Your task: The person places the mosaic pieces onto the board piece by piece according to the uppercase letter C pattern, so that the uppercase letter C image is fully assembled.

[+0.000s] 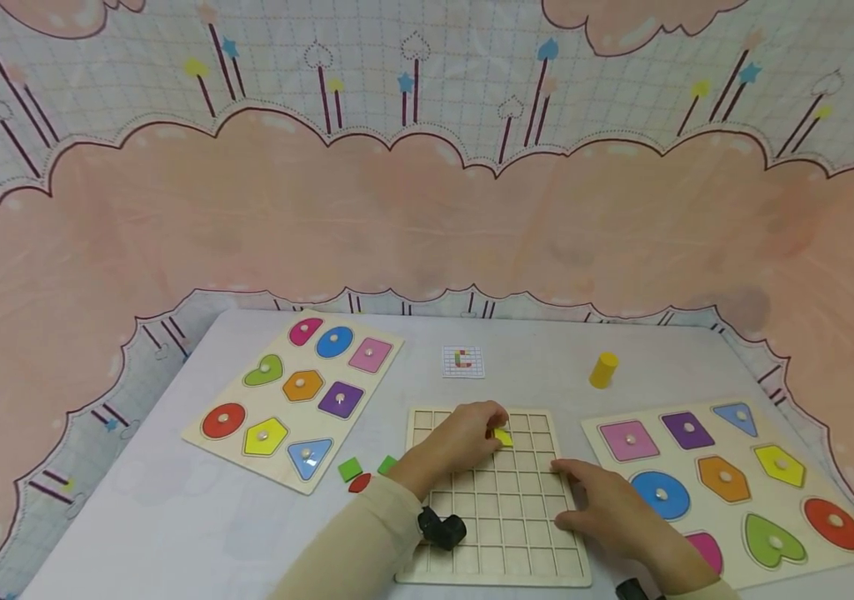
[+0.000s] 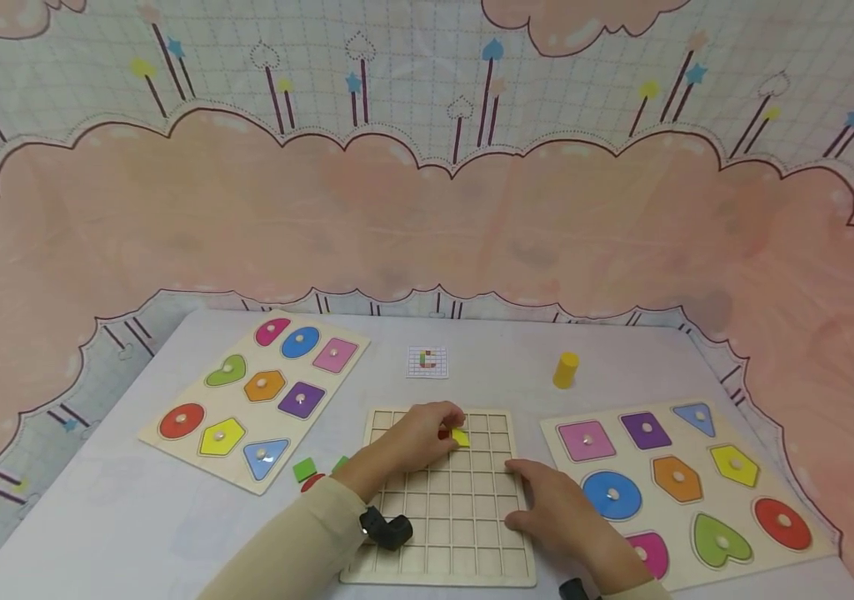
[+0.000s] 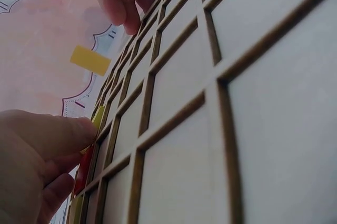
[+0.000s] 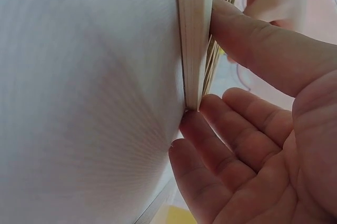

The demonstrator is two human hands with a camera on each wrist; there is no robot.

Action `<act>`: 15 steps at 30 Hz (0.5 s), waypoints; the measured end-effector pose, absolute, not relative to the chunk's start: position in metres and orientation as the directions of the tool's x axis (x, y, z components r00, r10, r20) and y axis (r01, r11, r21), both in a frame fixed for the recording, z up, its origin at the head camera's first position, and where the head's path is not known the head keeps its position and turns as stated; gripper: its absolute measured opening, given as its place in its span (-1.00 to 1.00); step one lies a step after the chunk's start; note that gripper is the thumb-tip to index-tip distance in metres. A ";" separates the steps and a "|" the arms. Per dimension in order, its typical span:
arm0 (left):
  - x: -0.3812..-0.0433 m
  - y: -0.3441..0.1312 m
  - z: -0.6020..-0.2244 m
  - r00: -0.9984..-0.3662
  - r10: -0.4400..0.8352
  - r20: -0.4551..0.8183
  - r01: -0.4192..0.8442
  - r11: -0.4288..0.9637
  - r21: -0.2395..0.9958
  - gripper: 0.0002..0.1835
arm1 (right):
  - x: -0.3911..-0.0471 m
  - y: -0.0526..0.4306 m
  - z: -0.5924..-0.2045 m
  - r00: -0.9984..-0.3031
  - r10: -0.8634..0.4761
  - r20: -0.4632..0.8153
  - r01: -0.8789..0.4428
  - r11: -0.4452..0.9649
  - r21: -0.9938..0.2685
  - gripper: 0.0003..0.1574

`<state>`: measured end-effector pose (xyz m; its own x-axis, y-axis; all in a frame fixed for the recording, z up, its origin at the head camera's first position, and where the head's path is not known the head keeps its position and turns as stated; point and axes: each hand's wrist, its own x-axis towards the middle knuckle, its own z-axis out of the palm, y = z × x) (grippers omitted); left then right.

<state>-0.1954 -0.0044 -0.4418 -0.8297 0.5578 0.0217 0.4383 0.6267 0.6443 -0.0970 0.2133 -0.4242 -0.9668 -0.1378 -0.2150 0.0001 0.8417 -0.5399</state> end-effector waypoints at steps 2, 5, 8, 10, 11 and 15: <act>-0.195 -0.004 -0.442 -0.829 0.558 0.023 0.440 0.627 0.643 -0.69 | -0.097 0.213 -0.424 -0.966 -0.136 -0.218 0.003 0.843 -0.539 -0.13; -0.195 -0.004 -0.442 -0.827 0.561 0.026 0.447 0.630 0.635 -0.69 | -0.097 0.213 -0.424 -0.967 -0.137 -0.213 -0.001 0.844 -0.537 -0.14; -0.195 -0.003 -0.442 -0.826 0.563 0.027 0.450 0.629 0.634 -0.68 | -0.096 0.213 -0.424 -0.969 -0.138 -0.205 -0.006 0.843 -0.538 -0.15; -0.195 -0.003 -0.442 -0.826 0.563 0.027 0.450 0.629 0.634 -0.68 | -0.096 0.213 -0.424 -0.969 -0.139 -0.203 -0.008 0.843 -0.539 -0.15; -0.195 -0.003 -0.443 -0.826 0.563 0.027 0.449 0.629 0.634 -0.68 | -0.096 0.213 -0.424 -0.969 -0.140 -0.202 -0.010 0.843 -0.538 -0.15; -0.195 -0.004 -0.445 -0.826 0.563 0.033 0.451 0.623 0.639 -0.68 | -0.096 0.213 -0.424 -0.970 -0.145 -0.196 -0.017 0.841 -0.541 -0.15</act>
